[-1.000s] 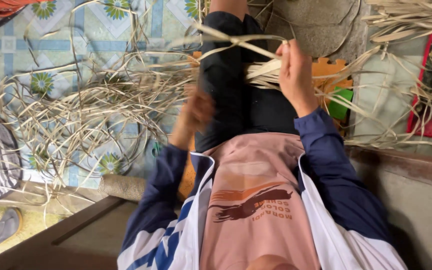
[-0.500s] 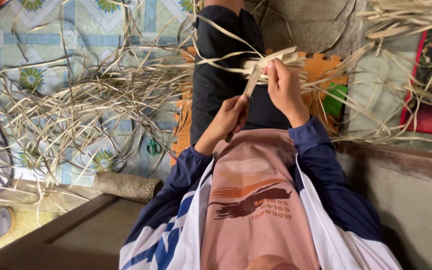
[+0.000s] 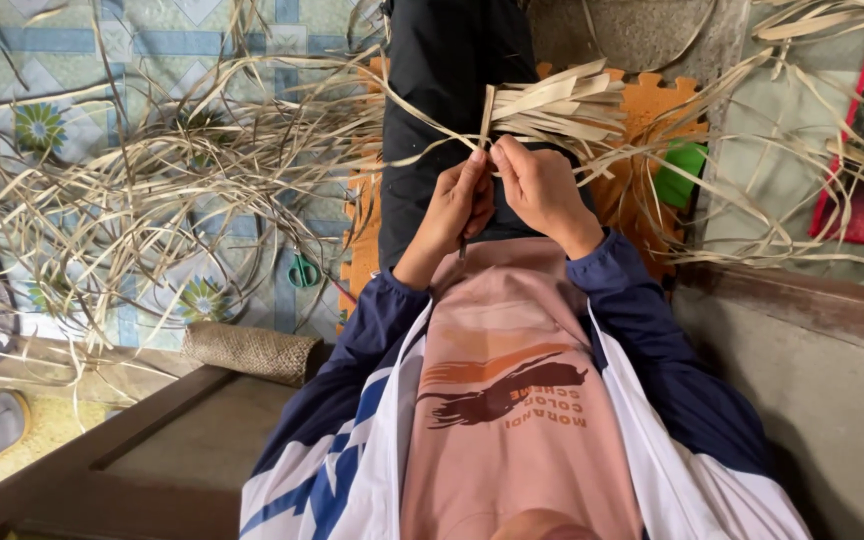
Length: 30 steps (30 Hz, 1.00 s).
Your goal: Stripping thin fibers from bamboo stalks to prepare them for weaving or other uses.
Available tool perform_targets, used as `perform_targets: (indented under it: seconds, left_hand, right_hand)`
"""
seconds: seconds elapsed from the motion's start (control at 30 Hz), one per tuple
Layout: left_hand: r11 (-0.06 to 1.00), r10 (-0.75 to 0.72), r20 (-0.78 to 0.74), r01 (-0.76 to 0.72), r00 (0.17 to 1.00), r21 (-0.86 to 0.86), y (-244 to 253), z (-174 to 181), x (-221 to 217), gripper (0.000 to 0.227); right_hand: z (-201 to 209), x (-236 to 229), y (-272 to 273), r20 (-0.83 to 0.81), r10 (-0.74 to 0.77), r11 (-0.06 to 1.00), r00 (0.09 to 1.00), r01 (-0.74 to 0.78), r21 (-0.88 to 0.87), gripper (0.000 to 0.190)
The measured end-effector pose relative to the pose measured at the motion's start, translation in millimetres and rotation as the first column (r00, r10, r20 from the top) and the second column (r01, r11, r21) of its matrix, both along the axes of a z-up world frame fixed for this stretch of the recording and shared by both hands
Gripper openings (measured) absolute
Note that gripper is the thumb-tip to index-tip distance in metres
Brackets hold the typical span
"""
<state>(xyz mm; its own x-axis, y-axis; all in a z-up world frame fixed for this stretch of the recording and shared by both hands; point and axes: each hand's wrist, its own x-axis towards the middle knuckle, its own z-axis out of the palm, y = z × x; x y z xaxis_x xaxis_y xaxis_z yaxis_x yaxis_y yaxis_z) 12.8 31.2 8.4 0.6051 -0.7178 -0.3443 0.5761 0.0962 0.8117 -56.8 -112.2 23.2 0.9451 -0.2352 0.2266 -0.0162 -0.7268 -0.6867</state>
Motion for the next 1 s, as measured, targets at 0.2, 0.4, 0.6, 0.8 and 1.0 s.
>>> perform_targets:
  seconds: [0.2, 0.4, 0.6, 0.8, 1.0]
  left_hand:
    - [0.998, 0.048, -0.053, -0.049, 0.997, -0.03, 1.1, -2.0, 0.3, 0.047]
    - [0.996, 0.076, -0.105, -0.08, 0.992, -0.034, 4.2, -14.6, 1.1, 0.048]
    - [0.988, -0.023, -0.29, -0.022, 0.957, -0.15, 26.8, 33.5, 11.2, 0.05]
    - [0.983, -0.087, -0.356, 0.022, 0.931, -0.183, 78.1, 58.2, 47.0, 0.053]
    - [0.884, -0.146, -0.357, -0.041, 0.923, -0.466, 163.6, 62.1, 125.4, 0.045]
  right_hand:
    - [9.4, -1.8, 4.3, 0.007, 0.027, 0.999, 1.0, -0.027, 0.02, 0.03]
    - [17.6, 0.9, 6.7, 0.064, 0.075, 0.994, 0.995, -0.079, 0.073, 0.016]
    - [-11.6, -19.1, -12.5, 0.138, 0.07, 0.997, 0.988, -0.072, 0.005, 0.012]
    - [-29.2, -57.0, -56.9, 0.201, -0.011, 0.999, 0.979, 0.002, 0.041, 0.007]
    - [-37.2, -79.3, -93.4, 0.185, -0.066, 0.983, 0.98, 0.032, 0.181, 0.016]
